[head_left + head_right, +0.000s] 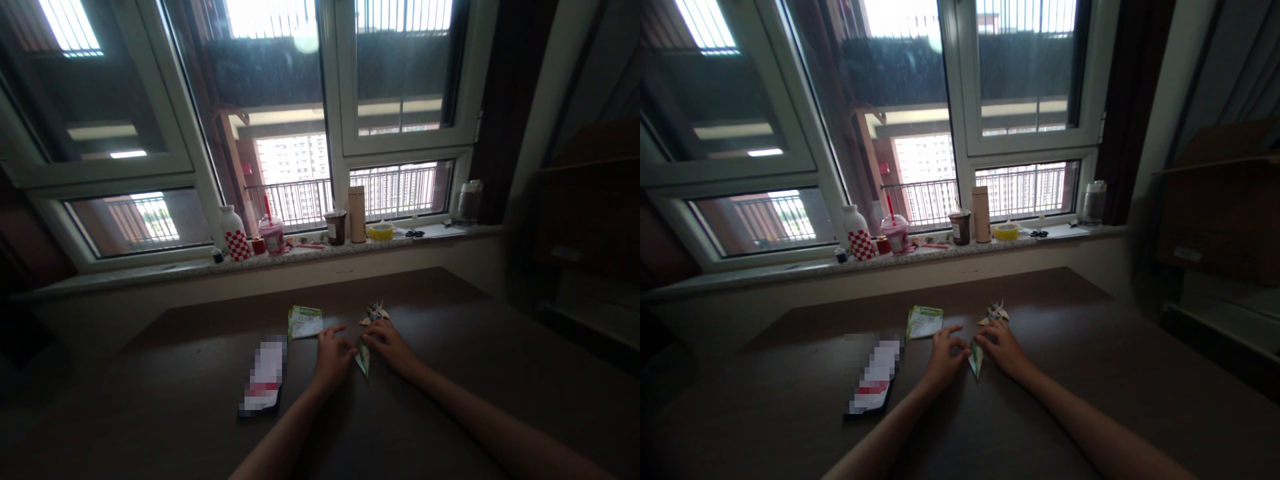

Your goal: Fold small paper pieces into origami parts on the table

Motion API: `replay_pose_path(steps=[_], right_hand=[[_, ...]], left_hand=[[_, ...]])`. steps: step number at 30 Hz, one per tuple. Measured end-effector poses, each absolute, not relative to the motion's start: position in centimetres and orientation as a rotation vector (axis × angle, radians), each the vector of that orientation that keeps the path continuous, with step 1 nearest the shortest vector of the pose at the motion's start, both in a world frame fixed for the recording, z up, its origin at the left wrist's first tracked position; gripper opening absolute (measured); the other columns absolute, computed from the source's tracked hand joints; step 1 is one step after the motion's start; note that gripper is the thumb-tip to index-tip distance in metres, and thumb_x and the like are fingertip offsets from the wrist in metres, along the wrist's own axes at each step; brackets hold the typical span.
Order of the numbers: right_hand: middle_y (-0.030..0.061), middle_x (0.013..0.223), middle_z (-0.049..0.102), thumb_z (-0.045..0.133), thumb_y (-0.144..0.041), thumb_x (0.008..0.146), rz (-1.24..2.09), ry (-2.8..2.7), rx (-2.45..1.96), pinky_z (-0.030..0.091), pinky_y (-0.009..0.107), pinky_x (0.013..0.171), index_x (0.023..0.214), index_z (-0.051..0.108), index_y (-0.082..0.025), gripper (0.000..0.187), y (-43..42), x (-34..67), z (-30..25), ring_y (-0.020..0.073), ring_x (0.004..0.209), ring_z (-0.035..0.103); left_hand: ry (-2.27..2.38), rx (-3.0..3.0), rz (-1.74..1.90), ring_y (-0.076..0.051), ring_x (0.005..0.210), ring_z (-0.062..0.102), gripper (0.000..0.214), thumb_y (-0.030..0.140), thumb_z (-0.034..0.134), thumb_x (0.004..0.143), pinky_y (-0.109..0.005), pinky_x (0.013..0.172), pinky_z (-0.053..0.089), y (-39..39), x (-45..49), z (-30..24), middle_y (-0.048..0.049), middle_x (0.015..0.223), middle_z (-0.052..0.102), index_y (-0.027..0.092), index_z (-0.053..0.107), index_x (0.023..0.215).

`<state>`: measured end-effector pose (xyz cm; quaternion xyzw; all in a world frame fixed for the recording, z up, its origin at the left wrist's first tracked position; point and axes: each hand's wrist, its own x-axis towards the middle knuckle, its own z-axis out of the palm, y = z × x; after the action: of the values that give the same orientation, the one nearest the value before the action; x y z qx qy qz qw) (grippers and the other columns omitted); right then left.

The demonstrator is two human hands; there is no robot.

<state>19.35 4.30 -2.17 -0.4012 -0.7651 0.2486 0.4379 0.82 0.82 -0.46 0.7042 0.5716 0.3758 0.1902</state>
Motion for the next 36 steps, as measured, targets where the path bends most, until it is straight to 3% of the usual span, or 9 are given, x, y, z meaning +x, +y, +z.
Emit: replay_pose_path(steps=[11,15,36], right_hand=[[0.0083,0.098,0.065,0.062,-0.039,0.086,0.523,-1.978,-0.982,0.039,0.045,0.099,0.078,0.070,-0.021,0.021,3.70,19.11,-2.06,0.0249,0.105,0.055],[0.0091,0.097,0.065,0.062,-0.037,0.086,0.516,-1.968,-0.995,0.040,0.045,0.097,0.077,0.069,-0.020,0.021,3.74,19.10,-2.11,0.0250,0.104,0.055],[0.0082,0.099,0.066,0.064,-0.045,0.084,0.545,-1.988,-0.954,0.040,0.047,0.099,0.076,0.071,-0.022,0.025,3.71,19.22,-2.05,0.0259,0.107,0.056]], left_hand=[[1.637,1.940,1.077,-0.027,0.122,0.043,0.012,0.011,0.070,0.070,-0.047,0.110,0.033,0.89,0.88,-0.63,-0.0050,0.121,0.061,0.021,0.069,0.063],[1.595,1.939,1.103,-0.026,0.124,0.042,0.006,0.018,0.073,0.071,-0.046,0.111,0.032,1.00,0.69,-0.73,-0.0049,0.125,0.059,0.023,0.074,0.074],[1.600,1.923,1.117,-0.027,0.124,0.043,0.005,0.019,0.072,0.071,-0.047,0.111,0.032,0.95,0.77,-0.49,-0.0036,0.124,0.061,0.023,0.072,0.068]])
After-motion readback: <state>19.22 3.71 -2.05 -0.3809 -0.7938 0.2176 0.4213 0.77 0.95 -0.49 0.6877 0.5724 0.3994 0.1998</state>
